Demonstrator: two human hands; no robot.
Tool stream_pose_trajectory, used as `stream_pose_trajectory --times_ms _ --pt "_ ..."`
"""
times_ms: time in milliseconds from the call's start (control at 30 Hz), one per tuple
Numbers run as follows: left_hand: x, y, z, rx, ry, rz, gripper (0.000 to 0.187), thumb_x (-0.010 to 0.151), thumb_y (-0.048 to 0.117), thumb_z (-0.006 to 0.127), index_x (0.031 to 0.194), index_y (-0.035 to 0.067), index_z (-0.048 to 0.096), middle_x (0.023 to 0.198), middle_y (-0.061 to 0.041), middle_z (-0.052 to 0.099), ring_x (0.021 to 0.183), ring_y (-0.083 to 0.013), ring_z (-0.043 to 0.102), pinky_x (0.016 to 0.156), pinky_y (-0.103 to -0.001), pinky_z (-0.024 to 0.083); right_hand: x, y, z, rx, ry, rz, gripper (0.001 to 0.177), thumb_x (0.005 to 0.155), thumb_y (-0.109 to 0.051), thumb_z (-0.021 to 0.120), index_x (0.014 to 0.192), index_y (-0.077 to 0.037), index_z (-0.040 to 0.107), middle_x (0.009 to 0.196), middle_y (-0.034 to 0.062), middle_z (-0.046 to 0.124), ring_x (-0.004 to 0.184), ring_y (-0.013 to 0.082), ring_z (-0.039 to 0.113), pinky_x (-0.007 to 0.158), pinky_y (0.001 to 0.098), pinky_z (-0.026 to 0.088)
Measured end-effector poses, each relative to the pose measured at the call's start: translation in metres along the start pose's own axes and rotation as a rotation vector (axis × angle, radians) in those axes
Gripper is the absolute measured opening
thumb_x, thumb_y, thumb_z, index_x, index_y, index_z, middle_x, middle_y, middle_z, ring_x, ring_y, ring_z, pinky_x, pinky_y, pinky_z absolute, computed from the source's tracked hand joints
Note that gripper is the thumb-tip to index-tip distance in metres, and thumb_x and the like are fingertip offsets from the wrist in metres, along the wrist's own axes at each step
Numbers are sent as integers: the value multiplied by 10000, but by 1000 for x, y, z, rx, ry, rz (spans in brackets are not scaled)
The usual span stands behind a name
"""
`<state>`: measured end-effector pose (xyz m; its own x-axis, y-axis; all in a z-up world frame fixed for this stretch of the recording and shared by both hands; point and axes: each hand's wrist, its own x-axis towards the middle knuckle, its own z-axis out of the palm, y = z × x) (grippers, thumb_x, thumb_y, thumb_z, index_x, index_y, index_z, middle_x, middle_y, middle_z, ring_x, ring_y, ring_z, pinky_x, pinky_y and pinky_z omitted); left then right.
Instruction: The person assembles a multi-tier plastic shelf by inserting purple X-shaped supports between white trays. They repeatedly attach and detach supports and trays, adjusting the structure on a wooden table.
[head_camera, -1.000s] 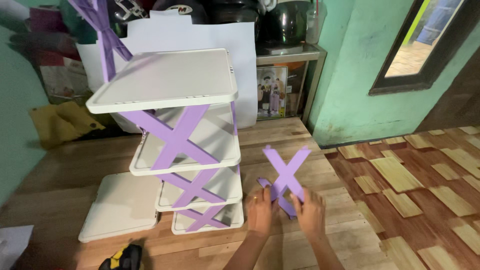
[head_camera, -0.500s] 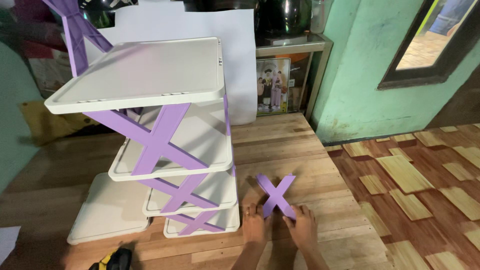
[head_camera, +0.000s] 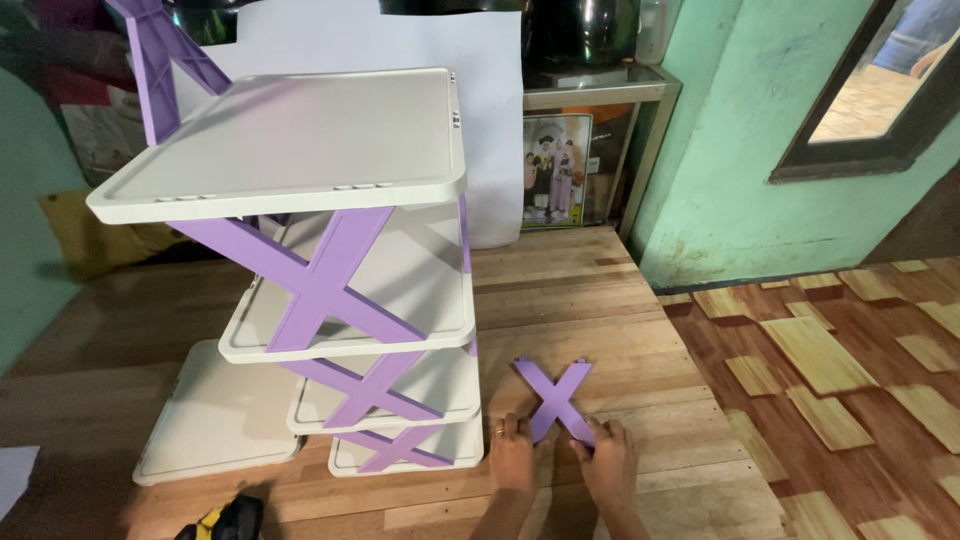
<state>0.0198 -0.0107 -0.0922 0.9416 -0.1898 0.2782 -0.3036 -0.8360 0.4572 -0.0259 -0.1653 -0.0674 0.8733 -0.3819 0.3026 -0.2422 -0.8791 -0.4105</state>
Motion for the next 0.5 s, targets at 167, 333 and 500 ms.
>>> stream_pose_trajectory --times_ms 167,333,500 --pt "-3 9 -26 -87 -12 -6 565 836 372 810 1173 -39 620 1212 -194 577 1135 -386 561 969 -447 470 -1 0 -3 6 3 -5 583 712 -407 835 1207 -133 696 1112 111 656 1089 336 591 952 461 479" --pt "-6 20 -50 -136 -21 -40 585 872 379 734 1241 -47 578 1253 -220 552 1170 -406 518 963 -477 454 -5 0 -3 65 77 15 508 798 -414 777 1205 -121 700 1115 139 666 1089 362 602 943 480 484" --pt "-9 30 -83 -184 12 15 508 923 351 690 1271 -2 581 1252 -215 548 1186 -441 483 978 -508 433 5 -3 -6 93 134 27 444 850 -354 747 1204 -92 696 1125 172 670 1092 377 613 954 491 484"
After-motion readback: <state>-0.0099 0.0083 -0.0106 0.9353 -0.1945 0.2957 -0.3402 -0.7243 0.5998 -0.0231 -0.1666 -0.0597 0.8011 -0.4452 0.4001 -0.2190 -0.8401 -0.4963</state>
